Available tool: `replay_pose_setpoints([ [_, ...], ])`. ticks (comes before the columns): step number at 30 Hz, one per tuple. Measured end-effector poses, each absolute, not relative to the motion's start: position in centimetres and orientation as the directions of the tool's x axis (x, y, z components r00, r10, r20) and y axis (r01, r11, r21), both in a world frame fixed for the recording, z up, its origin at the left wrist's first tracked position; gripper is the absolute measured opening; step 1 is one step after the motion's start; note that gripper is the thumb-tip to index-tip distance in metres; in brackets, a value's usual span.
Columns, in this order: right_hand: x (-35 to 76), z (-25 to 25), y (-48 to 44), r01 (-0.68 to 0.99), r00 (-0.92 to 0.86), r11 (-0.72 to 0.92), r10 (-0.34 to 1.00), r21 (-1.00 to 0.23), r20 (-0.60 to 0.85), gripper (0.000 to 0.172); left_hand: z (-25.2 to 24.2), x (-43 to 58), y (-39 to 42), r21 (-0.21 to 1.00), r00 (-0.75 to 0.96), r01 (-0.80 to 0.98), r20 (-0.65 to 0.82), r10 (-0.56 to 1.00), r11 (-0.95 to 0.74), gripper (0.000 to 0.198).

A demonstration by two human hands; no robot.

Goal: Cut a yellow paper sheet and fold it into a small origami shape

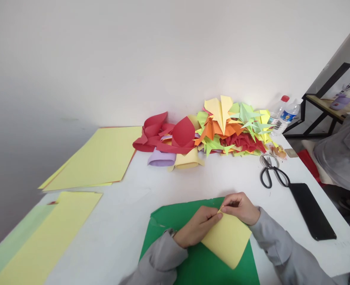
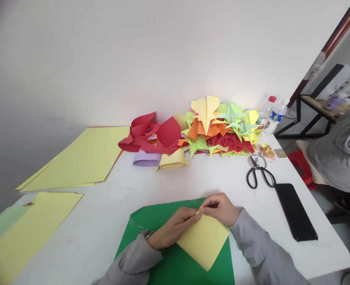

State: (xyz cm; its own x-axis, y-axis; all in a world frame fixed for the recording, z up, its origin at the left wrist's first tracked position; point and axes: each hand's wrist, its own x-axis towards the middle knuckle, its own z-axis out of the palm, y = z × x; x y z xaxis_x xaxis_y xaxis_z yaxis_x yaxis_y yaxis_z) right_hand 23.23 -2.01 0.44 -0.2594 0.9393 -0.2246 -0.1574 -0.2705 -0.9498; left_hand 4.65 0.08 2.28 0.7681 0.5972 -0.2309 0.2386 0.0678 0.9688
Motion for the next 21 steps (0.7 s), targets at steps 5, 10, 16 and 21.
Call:
replay_pose_setpoints([
  [5,23.18,0.38,-2.00,-0.154,-0.242,-0.265,0.944,-0.952,-0.224,0.030,2.26,4.63,0.11,0.969,0.768,0.241,-0.229,0.598,0.062,0.048],
  [10,23.13,0.52,-2.00,-0.166,-0.246,-0.263,0.944,-0.950,-0.219,0.030,2.18,4.65,0.07,0.968,0.763,0.248,-0.225,0.606,0.048,0.049],
  [16,23.11,0.48,-2.12,-0.139,-0.234,-0.232,0.952,-0.963,-0.195,0.030,2.25,4.67,0.12,0.966,0.760,0.255,-0.228,0.609,0.043,0.051],
  [21,23.43,0.63,-2.01,-0.115,-0.126,-0.136,0.985,-0.984,-0.121,0.028,2.17,4.60,0.32,0.980,0.721,0.184,-0.184,0.668,0.071,0.047],
])
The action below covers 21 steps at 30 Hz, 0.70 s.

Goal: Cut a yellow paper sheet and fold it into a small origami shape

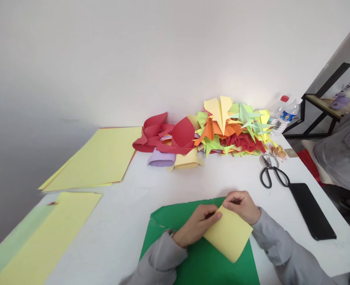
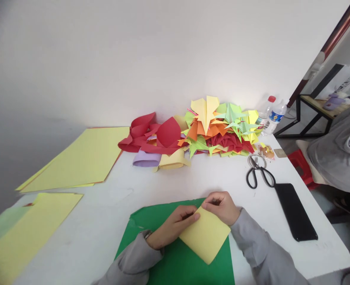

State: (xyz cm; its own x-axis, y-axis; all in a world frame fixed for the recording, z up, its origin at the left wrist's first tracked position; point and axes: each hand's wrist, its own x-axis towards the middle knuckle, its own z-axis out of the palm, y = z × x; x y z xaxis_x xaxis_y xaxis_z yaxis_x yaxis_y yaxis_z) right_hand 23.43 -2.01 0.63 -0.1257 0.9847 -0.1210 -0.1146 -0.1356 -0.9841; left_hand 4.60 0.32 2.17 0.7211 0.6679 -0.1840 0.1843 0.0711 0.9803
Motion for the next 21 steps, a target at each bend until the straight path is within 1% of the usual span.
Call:
replay_pose_setpoints([
  [3,23.58,0.72,-1.90,-0.131,-0.043,-0.084,0.996,-0.988,-0.079,0.027,1.94,4.54,0.47,0.981,0.685,0.112,-0.190,0.704,0.155,0.041],
  [5,23.55,0.80,-1.88,-0.134,-0.007,-0.064,0.998,-0.989,-0.064,0.027,1.76,4.53,0.55,0.975,0.652,0.095,-0.212,0.728,0.199,0.040],
  [9,23.33,1.04,-1.91,-0.112,0.017,-0.047,0.999,-0.993,-0.049,0.027,1.44,4.52,0.61,0.961,0.610,0.081,-0.258,0.749,0.265,0.040],
  [14,23.35,1.14,-1.84,-0.122,-0.024,-0.059,0.998,-0.991,-0.057,0.026,1.32,4.32,0.66,0.951,0.601,0.076,-0.283,0.748,0.298,0.040],
  [21,23.42,0.80,-1.93,-0.182,-0.136,-0.142,0.984,-0.973,-0.118,0.028,1.52,4.27,0.71,0.951,0.601,0.070,-0.281,0.748,0.301,0.041],
])
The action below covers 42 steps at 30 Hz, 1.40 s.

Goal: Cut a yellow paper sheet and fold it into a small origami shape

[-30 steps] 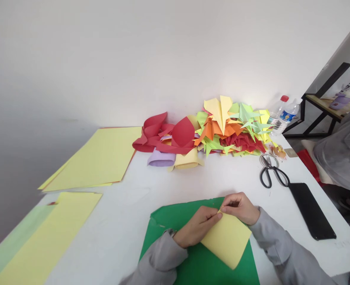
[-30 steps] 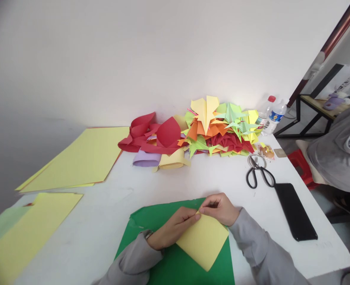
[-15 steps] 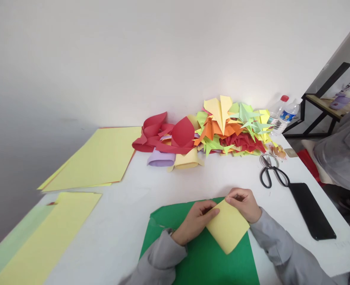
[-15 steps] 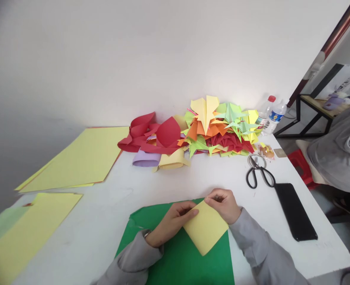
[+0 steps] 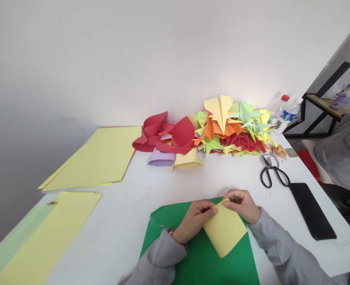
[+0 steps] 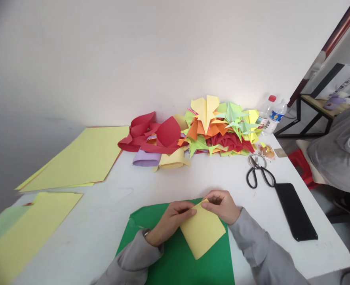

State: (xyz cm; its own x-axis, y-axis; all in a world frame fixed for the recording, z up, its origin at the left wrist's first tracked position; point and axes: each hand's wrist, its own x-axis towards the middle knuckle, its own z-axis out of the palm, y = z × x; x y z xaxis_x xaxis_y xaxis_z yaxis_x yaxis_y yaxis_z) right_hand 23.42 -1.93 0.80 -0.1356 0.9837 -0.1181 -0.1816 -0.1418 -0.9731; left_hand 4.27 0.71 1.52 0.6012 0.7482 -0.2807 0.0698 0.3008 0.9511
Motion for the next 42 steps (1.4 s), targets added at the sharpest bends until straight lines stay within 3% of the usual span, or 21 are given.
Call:
replay_pose_setpoints([
  [6,23.36,0.38,-1.98,-0.152,-0.160,-0.137,0.981,-0.979,-0.112,0.029,1.32,4.30,0.72,0.950,0.606,0.066,-0.281,0.744,0.305,0.038],
  [14,23.41,0.69,-2.03,0.013,-0.094,-0.005,0.996,-1.000,-0.006,0.031,1.52,4.40,0.56,0.956,0.573,0.103,-0.282,0.770,0.274,0.035],
  [21,23.42,1.08,-2.15,-0.059,0.109,-0.007,0.994,-0.998,-0.013,0.027,1.53,4.54,0.76,0.957,0.365,-0.015,-0.266,0.892,0.291,0.034],
  [27,23.17,1.12,-2.36,-0.052,0.176,0.022,0.984,-0.998,0.013,0.024,1.28,4.84,0.76,0.940,0.236,-0.128,-0.282,0.930,0.317,0.037],
  [42,23.23,0.60,-2.25,-0.119,0.226,-0.016,0.973,-0.993,-0.043,0.021,0.58,4.69,0.89,0.930,0.193,-0.200,-0.272,0.943,0.309,0.036],
])
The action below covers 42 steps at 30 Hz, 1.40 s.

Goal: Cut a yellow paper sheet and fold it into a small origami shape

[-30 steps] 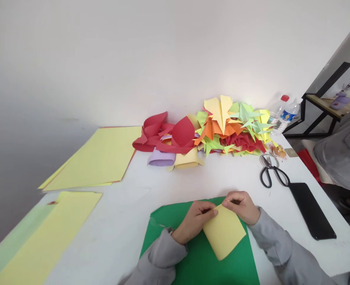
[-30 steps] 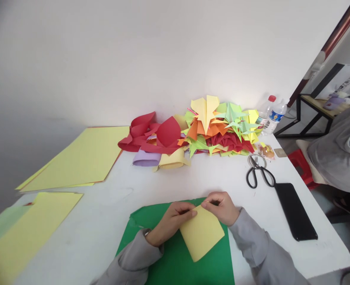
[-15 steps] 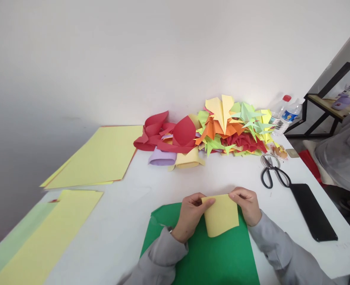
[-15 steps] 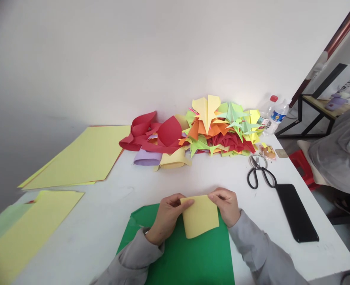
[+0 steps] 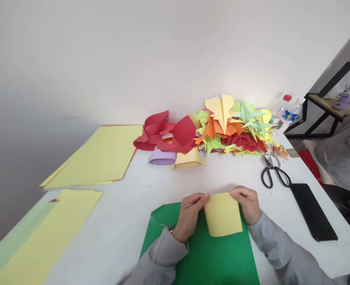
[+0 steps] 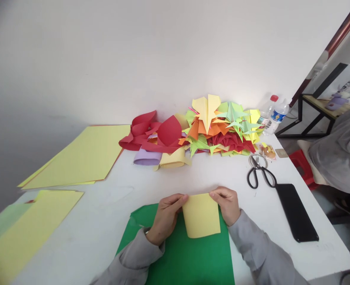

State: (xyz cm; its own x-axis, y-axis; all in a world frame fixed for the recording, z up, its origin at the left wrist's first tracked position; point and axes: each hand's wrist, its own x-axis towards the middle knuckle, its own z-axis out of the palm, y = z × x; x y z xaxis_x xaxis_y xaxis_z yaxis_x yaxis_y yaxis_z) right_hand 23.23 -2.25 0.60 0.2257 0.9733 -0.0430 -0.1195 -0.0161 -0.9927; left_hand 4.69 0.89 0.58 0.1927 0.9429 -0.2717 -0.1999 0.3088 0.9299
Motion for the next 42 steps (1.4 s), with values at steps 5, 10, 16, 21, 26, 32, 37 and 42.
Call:
replay_pose_setpoints([
  [5,23.3,0.7,-2.2,-0.120,0.228,-0.017,0.973,-0.993,-0.044,0.021,0.3,4.7,0.9,0.931,0.197,-0.206,-0.262,0.945,0.301,0.039],
  [10,23.3,0.7,-2.2,-0.124,0.235,-0.017,0.971,-0.992,-0.046,0.022,0.0,4.8,0.8,0.932,0.204,-0.211,-0.253,0.946,0.295,0.042],
  [16,23.7,0.6,-1.9,-0.242,0.288,-0.050,0.950,-0.969,-0.120,0.024,0.7,4.5,1.1,0.920,0.239,-0.223,-0.270,0.933,0.323,0.045],
  [21,23.4,0.5,-2.1,-0.221,0.251,-0.056,0.962,-0.974,-0.112,0.024,1.4,4.6,1.0,0.943,0.261,-0.148,-0.255,0.931,0.300,0.039],
  [26,23.2,0.4,-2.2,-0.189,0.250,-0.045,0.964,-0.981,-0.092,0.022,1.5,4.9,0.7,0.955,0.308,-0.035,-0.269,0.913,0.294,0.039],
  [32,23.0,0.6,-1.9,-0.209,0.278,-0.068,0.952,-0.976,-0.126,0.021,0.8,4.9,0.8,0.962,0.292,-0.008,-0.257,0.921,0.271,0.048],
  [37,23.0,0.9,-1.9,-0.239,0.284,-0.084,0.947,-0.967,-0.152,0.023,0.8,4.9,0.8,0.970,0.288,0.030,-0.239,0.927,0.241,0.051],
  [42,23.4,0.9,-1.9,-0.253,0.315,-0.102,0.931,-0.962,-0.182,0.025,1.4,5.0,0.7,0.978,0.310,0.069,-0.210,0.928,0.198,0.051],
])
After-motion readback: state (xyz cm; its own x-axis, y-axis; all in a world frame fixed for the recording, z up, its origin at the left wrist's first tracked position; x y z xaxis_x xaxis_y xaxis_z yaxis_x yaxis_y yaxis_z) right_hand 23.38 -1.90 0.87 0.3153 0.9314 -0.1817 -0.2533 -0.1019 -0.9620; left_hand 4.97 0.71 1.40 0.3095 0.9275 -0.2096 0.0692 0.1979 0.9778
